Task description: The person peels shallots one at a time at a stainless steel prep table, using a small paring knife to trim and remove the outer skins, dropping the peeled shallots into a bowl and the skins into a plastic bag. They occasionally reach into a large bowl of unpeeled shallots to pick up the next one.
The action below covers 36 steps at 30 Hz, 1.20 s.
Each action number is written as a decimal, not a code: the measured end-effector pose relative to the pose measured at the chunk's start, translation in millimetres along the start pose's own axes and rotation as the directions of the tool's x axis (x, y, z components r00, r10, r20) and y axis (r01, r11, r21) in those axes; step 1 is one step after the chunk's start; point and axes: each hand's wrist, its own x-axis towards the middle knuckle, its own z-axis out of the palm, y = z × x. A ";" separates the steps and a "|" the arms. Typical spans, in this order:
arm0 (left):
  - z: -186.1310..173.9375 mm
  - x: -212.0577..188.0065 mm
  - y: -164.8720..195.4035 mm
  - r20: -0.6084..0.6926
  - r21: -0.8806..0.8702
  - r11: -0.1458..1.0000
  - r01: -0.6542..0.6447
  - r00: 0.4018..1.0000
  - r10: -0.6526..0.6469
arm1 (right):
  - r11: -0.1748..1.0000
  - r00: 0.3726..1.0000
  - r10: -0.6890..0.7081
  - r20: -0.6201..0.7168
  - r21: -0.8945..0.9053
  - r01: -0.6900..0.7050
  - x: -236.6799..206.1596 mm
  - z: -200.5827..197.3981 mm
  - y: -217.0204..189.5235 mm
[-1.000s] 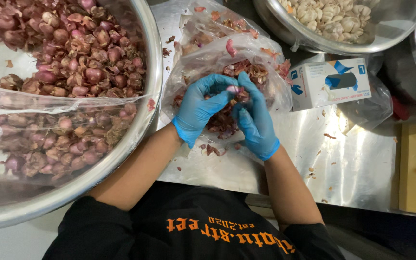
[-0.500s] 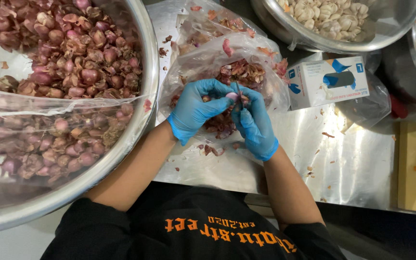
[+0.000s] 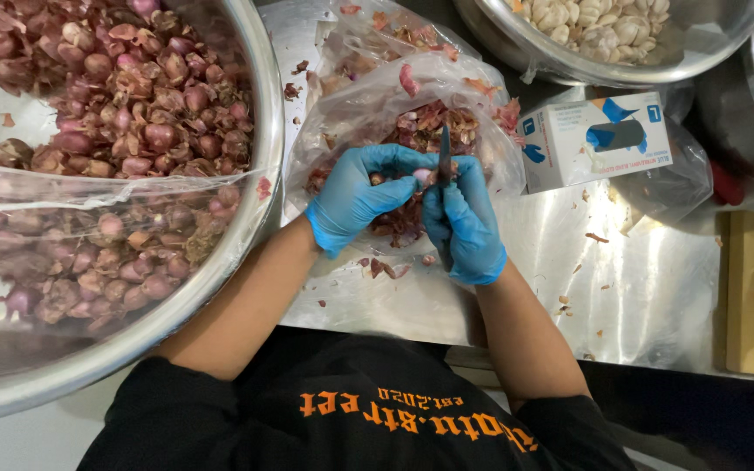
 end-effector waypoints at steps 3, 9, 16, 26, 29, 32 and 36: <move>6.0 2.8 -9.5 -0.168 -0.020 0.999 -0.040 0.985 0.036 | 0.997 0.995 0.016 -0.100 -0.074 -0.024 3.9 3.4 0.7; 9.1 4.3 -20.9 -0.305 0.222 0.971 -0.093 0.939 0.159 | 0.946 0.982 -0.089 -0.169 -0.322 0.030 3.7 5.6 11.0; 22.8 -9.1 -8.5 -0.222 0.703 0.683 -0.197 0.852 0.473 | 0.879 0.967 -0.243 -0.076 -0.439 0.187 1.6 -2.7 17.6; 12.2 -6.0 8.2 -0.150 0.559 0.824 -0.092 0.966 0.209 | 0.995 0.997 0.081 -0.019 0.053 -0.080 2.8 -5.9 -4.8; 4.9 -1.8 10.2 -0.054 0.417 0.903 -0.099 0.990 0.133 | 0.972 0.981 0.194 -0.029 0.141 -0.188 1.5 -6.6 -13.1; -1.2 0.6 12.0 0.026 0.107 0.994 0.001 1.000 -0.003 | 0.943 0.965 0.262 0.033 0.205 -0.263 1.1 -7.1 -19.1; -2.6 0.5 13.5 -0.014 -0.010 0.978 0.208 0.978 -0.208 | 0.921 0.957 0.268 0.115 0.260 -0.289 2.2 -7.2 -20.0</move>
